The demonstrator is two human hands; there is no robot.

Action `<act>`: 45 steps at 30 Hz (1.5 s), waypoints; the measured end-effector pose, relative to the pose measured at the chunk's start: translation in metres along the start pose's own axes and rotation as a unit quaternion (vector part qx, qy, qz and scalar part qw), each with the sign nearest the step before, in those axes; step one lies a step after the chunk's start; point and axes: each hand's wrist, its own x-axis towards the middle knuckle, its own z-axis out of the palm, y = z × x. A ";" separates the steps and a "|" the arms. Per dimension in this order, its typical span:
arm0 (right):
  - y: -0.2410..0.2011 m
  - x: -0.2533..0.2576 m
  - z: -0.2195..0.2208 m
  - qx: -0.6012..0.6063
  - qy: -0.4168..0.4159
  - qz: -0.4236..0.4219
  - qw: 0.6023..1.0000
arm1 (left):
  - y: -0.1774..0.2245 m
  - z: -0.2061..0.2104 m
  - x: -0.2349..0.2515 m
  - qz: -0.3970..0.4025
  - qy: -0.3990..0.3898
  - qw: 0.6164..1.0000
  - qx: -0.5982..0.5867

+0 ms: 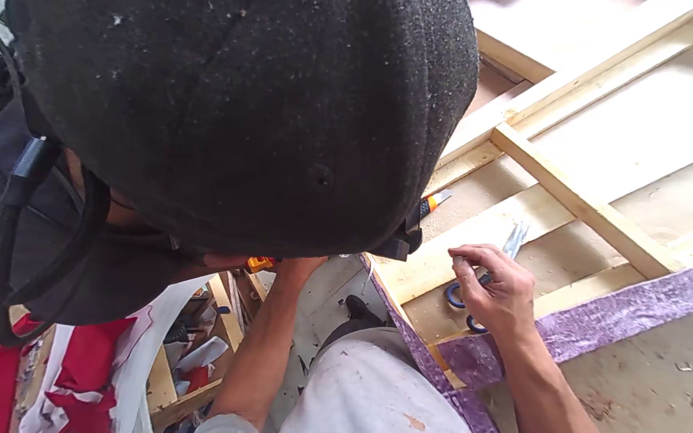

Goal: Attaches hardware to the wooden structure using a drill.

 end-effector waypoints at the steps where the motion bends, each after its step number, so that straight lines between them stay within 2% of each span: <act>1: 0.000 0.000 0.000 -0.001 0.000 0.000 1.000 | 0.000 0.001 0.000 0.003 0.007 1.000 0.003; 12: 0.001 0.000 0.000 0.005 -0.004 -0.002 1.000 | 0.001 0.002 0.000 0.014 0.023 1.000 0.009; 19: 0.000 0.000 0.000 0.004 -0.002 0.001 1.000 | 0.003 -0.002 0.000 -0.005 -0.015 1.000 0.002; 34: 0.000 0.000 -0.001 0.001 -0.006 0.002 1.000 | 0.001 0.000 0.002 0.003 -0.017 1.000 0.005; 40: 0.000 0.000 0.000 0.002 -0.008 -0.002 1.000 | -0.001 0.004 0.001 -0.011 -0.018 1.000 0.004; 45: 0.002 -0.001 0.001 0.003 -0.008 -0.001 1.000 | 0.002 -0.002 -0.002 -0.046 -0.055 0.997 -0.011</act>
